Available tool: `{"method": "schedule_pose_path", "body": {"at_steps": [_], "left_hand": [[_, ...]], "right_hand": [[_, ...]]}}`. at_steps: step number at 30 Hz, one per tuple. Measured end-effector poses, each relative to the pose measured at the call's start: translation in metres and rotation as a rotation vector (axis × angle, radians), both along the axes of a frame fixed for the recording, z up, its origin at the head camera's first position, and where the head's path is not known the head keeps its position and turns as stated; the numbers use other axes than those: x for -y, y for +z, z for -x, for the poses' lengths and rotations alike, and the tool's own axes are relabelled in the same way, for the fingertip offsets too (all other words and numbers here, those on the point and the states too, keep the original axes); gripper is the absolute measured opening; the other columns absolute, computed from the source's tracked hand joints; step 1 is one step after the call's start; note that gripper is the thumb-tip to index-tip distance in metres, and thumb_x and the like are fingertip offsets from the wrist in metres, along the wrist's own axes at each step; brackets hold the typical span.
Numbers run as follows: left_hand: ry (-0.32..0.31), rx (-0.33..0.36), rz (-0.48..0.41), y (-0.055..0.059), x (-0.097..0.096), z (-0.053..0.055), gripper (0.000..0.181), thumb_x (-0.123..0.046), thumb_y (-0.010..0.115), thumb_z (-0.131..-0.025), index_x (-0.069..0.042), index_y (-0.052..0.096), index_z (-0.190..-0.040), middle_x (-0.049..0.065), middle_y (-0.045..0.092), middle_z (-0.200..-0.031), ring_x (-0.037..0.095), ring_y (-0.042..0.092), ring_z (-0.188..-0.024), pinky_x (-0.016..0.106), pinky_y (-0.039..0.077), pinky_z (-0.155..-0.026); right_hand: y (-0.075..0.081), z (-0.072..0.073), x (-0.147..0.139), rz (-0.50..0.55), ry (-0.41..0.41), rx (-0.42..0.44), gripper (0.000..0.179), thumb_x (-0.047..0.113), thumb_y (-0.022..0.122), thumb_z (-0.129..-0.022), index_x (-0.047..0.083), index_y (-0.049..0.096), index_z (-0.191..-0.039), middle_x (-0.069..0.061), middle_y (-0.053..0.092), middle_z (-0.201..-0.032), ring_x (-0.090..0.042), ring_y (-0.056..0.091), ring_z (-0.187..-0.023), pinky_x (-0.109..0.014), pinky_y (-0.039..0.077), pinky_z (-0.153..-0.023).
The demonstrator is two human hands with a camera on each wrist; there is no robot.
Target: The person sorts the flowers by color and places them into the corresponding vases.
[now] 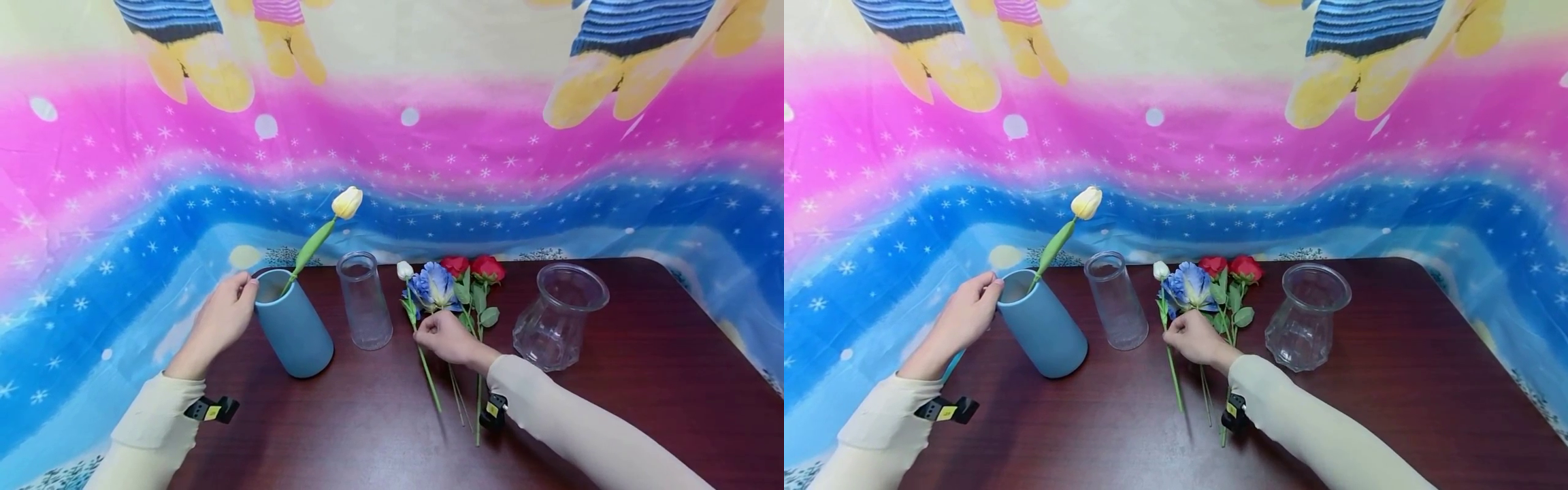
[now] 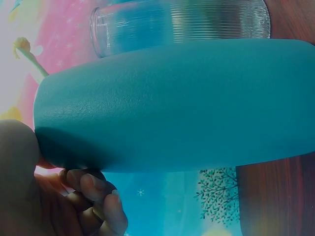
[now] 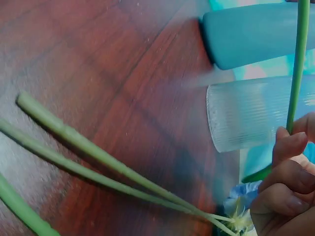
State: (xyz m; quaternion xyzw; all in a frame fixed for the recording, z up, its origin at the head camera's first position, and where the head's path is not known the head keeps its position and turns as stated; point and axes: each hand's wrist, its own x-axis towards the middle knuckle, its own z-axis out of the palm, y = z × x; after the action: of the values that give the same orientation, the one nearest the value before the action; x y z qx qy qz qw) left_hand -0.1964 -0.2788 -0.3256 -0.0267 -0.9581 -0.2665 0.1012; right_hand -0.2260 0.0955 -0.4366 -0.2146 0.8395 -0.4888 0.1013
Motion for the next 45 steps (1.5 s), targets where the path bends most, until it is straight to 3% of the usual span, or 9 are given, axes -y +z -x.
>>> {"method": "schedule_pose_path", "body": {"at_steps": [6, 14, 19, 29, 34, 41, 45], "left_hand": [[-0.005, -0.002, 0.004, 0.000, -0.001, 0.001, 0.044, -0.040, 0.027, -0.109, -0.009, 0.042, -0.080, 0.009, 0.043, -0.076, 0.023, 0.039, -0.065, 0.035, 0.034, -0.057], [-0.001, -0.005, 0.003, 0.001, -0.002, 0.001, 0.044, -0.040, 0.028, -0.109, -0.009, 0.042, -0.080, 0.010, 0.043, -0.077, 0.024, 0.040, -0.065, 0.035, 0.034, -0.057], [0.008, -0.004, 0.005, 0.001, -0.002, 0.001, 0.043, -0.039, 0.029, -0.109, -0.010, 0.042, -0.080, 0.010, 0.043, -0.077, 0.024, 0.040, -0.066, 0.035, 0.034, -0.057], [0.008, -0.006, 0.000, 0.001, -0.003, 0.001, 0.042, -0.037, 0.030, -0.109, -0.010, 0.043, -0.080, 0.010, 0.044, -0.077, 0.024, 0.041, -0.065, 0.035, 0.035, -0.057], [0.012, -0.007, 0.001, 0.001, -0.003, 0.001, 0.042, -0.038, 0.029, -0.109, -0.010, 0.042, -0.080, 0.010, 0.043, -0.077, 0.024, 0.041, -0.066, 0.035, 0.034, -0.057], [0.014, -0.009, 0.006, 0.001, -0.002, 0.000, 0.043, -0.038, 0.029, -0.109, -0.010, 0.043, -0.080, 0.010, 0.044, -0.077, 0.024, 0.041, -0.067, 0.035, 0.035, -0.057], [0.016, -0.007, 0.006, 0.001, -0.002, 0.000, 0.042, -0.038, 0.029, -0.109, -0.010, 0.042, -0.080, 0.010, 0.044, -0.078, 0.024, 0.041, -0.067, 0.035, 0.035, -0.057]], "right_hand": [[0.005, -0.006, 0.003, 0.083, -0.037, -0.030, 0.025, 0.004, 0.061, -0.092, -0.002, 0.059, -0.068, 0.008, 0.039, -0.057, -0.004, 0.032, -0.052, -0.021, 0.036, -0.060], [0.010, -0.010, 0.005, 0.130, -0.112, -0.102, 0.017, 0.002, 0.062, -0.090, -0.001, 0.070, -0.076, 0.008, 0.041, -0.056, -0.001, 0.034, -0.051, -0.020, 0.034, -0.056], [0.012, -0.011, 0.007, 0.158, -0.175, -0.133, 0.019, 0.002, 0.060, -0.090, -0.002, 0.067, -0.073, 0.008, 0.042, -0.054, -0.001, 0.034, -0.051, -0.020, 0.032, -0.054], [0.015, -0.021, 0.011, 0.294, -0.263, -0.099, 0.021, 0.005, 0.062, -0.095, -0.002, 0.066, -0.075, 0.006, 0.048, -0.058, -0.002, 0.035, -0.051, -0.020, 0.031, -0.054], [0.016, -0.023, 0.012, 0.358, -0.259, -0.116, 0.018, 0.007, 0.064, -0.096, -0.006, 0.070, -0.086, 0.006, 0.054, -0.062, 0.000, 0.037, -0.050, -0.020, 0.031, -0.051], [0.022, -0.026, 0.018, 0.463, -0.246, -0.171, 0.016, 0.004, 0.065, -0.096, -0.009, 0.071, -0.088, 0.009, 0.054, -0.061, 0.001, 0.035, -0.049, -0.019, 0.031, -0.050], [0.026, -0.030, 0.026, 0.531, -0.289, -0.184, 0.017, 0.002, 0.064, -0.095, -0.013, 0.071, -0.090, 0.012, 0.057, -0.061, 0.001, 0.044, -0.054, -0.018, 0.039, -0.053]]}}
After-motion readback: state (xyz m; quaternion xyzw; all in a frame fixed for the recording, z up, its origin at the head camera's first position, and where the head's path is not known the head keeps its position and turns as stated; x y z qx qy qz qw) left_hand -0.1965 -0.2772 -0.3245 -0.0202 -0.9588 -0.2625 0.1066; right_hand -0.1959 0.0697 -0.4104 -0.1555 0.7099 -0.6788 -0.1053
